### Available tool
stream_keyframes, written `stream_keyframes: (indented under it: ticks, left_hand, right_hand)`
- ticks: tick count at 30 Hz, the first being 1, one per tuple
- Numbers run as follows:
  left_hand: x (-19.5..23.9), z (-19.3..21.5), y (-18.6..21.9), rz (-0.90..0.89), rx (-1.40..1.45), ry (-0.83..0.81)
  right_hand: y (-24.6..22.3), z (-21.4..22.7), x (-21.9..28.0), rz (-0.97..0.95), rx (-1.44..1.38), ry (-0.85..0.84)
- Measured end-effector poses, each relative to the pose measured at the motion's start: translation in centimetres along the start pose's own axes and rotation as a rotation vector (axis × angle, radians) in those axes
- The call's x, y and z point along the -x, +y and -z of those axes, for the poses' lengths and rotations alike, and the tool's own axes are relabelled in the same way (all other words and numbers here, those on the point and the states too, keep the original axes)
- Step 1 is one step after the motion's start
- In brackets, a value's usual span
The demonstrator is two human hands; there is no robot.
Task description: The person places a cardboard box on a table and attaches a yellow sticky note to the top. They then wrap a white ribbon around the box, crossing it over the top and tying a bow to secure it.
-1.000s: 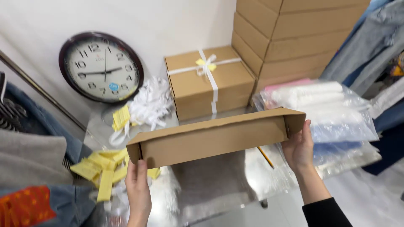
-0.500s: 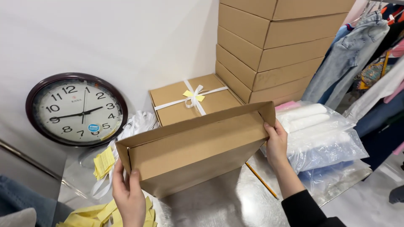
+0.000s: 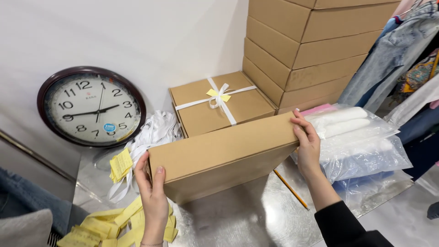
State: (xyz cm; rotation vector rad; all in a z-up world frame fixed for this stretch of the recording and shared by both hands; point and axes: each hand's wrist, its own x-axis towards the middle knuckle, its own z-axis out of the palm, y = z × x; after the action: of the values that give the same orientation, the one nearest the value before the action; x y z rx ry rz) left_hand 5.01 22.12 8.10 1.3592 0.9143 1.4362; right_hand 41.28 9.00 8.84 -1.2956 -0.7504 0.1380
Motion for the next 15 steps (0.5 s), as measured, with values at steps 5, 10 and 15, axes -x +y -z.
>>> stream_keyframes:
  ticks: [5, 10, 15]
  left_hand:
    - [5.0, 0.8, 0.3, 0.12, 0.025, 0.003]
    - [13.1, 3.0, -1.4, 0.208, 0.061, 0.019]
    - [21.6, 5.2, -7.2, 0.544, -0.022, 0.24]
  right_hand:
    - [-0.3, 2.7, 4.1, -0.035, 0.028, 0.043]
    - [-0.3, 7.8, 10.5, -0.305, -0.193, 0.066]
    - [0.8, 13.1, 16.7, -0.43, -0.191, 0.024]
